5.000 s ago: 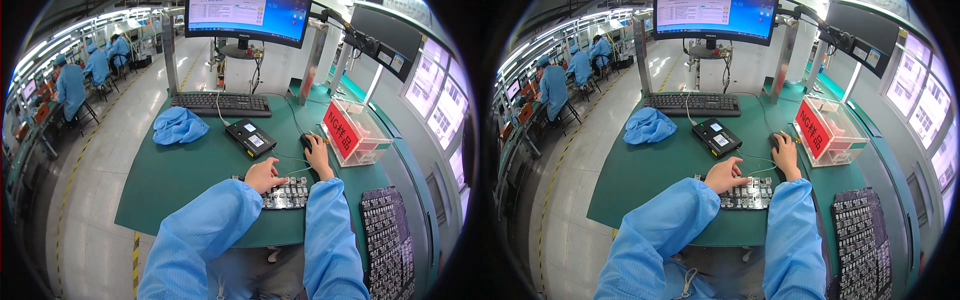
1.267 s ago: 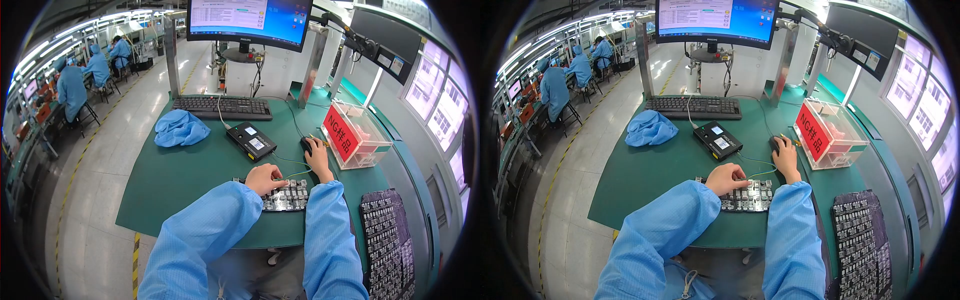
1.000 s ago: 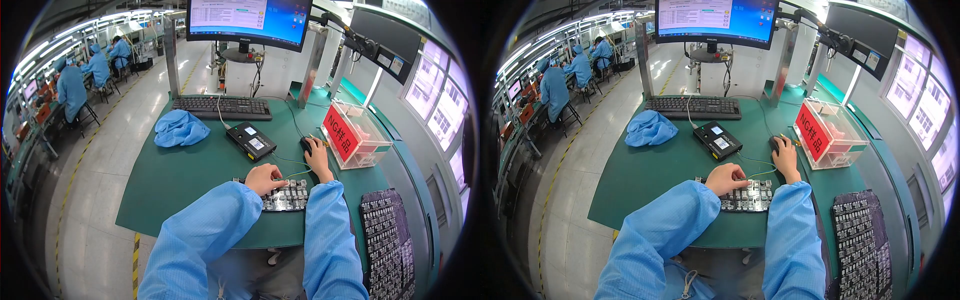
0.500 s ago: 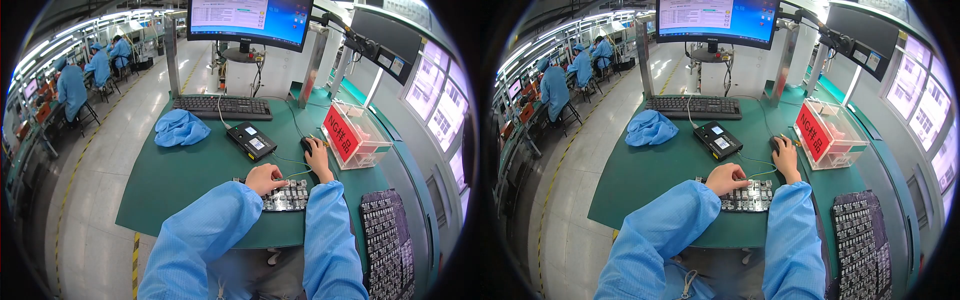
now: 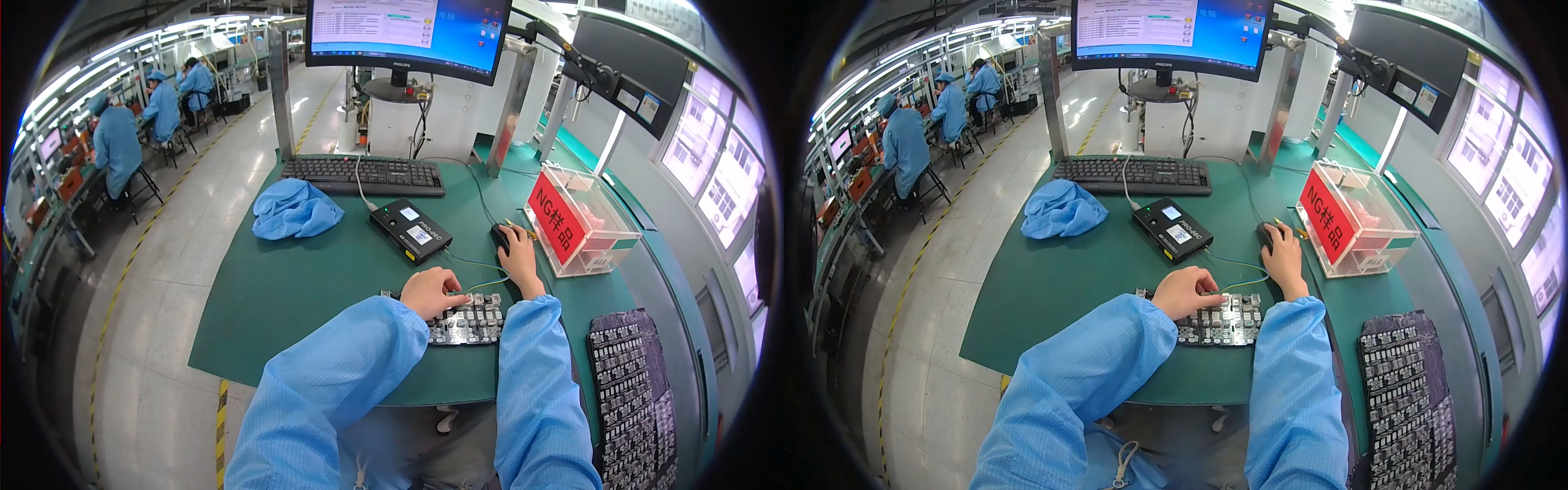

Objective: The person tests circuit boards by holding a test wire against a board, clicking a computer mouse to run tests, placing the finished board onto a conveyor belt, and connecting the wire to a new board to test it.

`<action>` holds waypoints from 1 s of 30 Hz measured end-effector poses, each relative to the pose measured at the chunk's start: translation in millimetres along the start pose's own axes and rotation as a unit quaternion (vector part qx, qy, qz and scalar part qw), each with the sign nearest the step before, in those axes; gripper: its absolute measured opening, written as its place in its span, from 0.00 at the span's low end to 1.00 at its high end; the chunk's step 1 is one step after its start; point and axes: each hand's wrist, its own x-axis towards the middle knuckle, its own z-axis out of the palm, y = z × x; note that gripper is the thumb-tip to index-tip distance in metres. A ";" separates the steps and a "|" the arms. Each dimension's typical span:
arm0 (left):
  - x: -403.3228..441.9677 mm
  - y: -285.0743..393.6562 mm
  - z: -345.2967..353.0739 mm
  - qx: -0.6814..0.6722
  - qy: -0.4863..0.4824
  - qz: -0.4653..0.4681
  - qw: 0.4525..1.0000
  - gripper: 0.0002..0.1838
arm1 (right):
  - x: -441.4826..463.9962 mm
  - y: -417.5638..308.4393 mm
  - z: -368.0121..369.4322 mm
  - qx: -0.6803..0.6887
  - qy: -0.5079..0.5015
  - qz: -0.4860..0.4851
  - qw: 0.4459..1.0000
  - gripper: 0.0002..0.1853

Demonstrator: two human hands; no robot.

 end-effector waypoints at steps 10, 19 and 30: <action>-0.7 0.5 -0.4 -0.003 0.001 -0.004 1.000 0.19 | 0.0 1.8 2.5 0.001 0.010 -0.004 1.000 0.26; -0.8 1.9 -1.6 -0.006 -0.005 -0.012 1.000 0.19 | 0.0 3.0 2.9 0.003 0.016 -0.012 1.000 0.26; -1.5 4.6 -3.7 -0.006 -0.011 -0.016 1.000 0.19 | -0.2 0.1 0.7 0.006 0.016 -0.010 1.000 0.26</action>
